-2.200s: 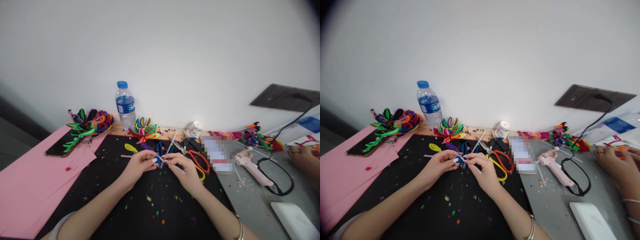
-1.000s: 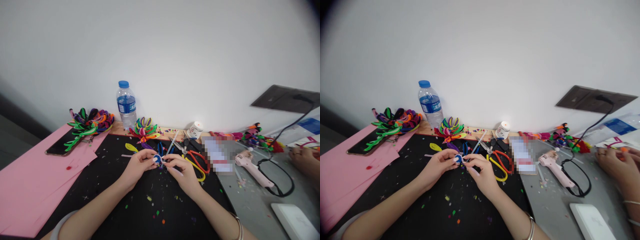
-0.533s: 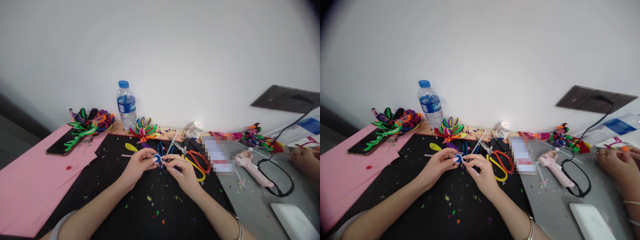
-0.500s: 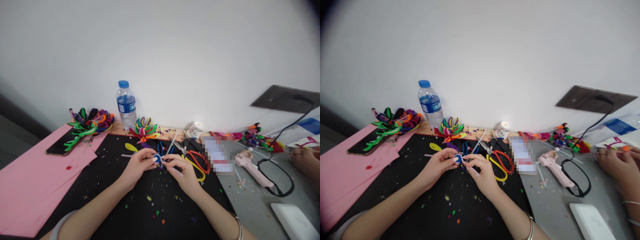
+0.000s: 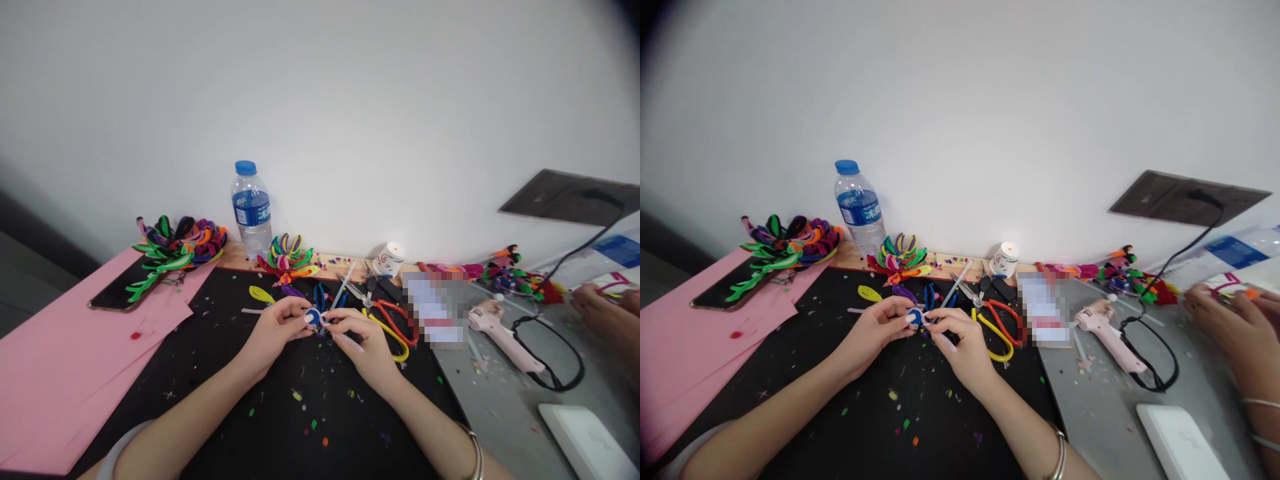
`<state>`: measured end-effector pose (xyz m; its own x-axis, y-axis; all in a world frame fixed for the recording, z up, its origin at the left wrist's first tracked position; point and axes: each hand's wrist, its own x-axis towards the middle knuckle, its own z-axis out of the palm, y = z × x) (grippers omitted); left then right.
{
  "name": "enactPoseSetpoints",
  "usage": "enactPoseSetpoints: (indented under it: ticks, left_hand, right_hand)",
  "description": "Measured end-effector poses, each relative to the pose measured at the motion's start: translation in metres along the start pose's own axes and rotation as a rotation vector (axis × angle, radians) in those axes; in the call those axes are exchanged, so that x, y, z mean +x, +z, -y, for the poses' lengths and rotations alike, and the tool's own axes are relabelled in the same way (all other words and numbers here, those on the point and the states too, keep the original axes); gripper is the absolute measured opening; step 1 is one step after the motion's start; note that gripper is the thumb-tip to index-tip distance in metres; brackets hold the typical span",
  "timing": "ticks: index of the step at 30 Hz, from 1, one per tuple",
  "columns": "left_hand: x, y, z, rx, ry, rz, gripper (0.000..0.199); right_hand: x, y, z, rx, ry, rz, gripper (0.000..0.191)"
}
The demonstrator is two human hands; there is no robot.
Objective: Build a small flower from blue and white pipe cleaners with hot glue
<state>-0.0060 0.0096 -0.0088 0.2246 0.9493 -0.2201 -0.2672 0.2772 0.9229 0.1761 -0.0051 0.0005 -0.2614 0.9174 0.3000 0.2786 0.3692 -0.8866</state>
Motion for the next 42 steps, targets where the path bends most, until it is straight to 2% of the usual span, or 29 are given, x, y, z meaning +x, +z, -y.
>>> enactPoseSetpoints:
  ticks: [31, 42]
  left_hand:
    - [-0.0008, 0.0005, -0.0009, -0.018, -0.021, -0.019, 0.026]
    - [-0.0010, 0.0003, -0.0013, 0.001, -0.016, -0.013, 0.025]
  right_hand:
    - [0.0011, 0.0009, 0.0020, 0.023, -0.021, -0.008, 0.014]
    - [0.0001, 0.0008, 0.0009, 0.032, 0.025, -0.012, 0.012]
